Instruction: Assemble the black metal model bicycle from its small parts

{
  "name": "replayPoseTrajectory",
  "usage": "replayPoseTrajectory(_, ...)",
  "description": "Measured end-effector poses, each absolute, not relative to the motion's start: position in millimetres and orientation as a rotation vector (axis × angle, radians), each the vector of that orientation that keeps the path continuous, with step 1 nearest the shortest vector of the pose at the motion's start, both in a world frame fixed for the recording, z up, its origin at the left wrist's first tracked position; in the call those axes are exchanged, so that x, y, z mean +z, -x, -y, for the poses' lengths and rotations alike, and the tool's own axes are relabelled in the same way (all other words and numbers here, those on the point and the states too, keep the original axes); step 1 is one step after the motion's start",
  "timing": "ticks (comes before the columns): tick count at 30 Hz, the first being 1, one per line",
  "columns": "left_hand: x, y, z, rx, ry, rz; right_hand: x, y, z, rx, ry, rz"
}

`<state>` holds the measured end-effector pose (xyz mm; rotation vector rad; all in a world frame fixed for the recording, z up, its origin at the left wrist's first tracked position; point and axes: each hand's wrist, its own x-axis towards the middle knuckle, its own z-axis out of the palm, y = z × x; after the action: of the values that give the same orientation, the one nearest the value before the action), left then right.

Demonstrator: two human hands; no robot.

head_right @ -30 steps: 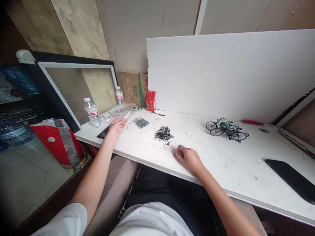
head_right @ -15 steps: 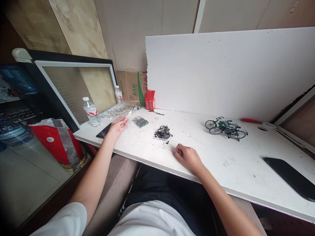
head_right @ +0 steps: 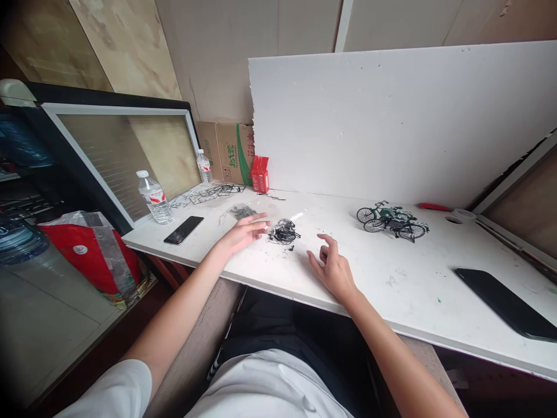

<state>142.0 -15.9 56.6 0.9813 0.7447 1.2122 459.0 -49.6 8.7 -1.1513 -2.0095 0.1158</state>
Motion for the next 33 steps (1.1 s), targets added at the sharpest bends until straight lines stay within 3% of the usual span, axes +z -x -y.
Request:
replayPoseTrajectory(5,62.5,-169.0,35.4,0.892,-1.157,-0.718,5.8,-463.0,47.3,0.094,1.125,1.876)
replayPoseTrajectory(13,66.2,-174.7,42.0,0.807,-1.236,-0.865,1.2,-467.7,45.3,0.119,1.099,1.989)
replayPoseTrajectory(18,76.5,-179.4,56.6,0.543,-1.377,-0.861,0.3,-467.3,44.7,0.073,1.101,1.957)
replayPoseTrajectory(25,71.6,-184.1,54.9,0.710,-1.300,-0.804,-1.6,-467.3,43.6,0.021,1.105,1.979)
replayPoseTrajectory(33,81.4,-164.9,53.5,0.524,-1.393,-0.744,-1.5,-468.6,44.6,0.008,1.117,2.007)
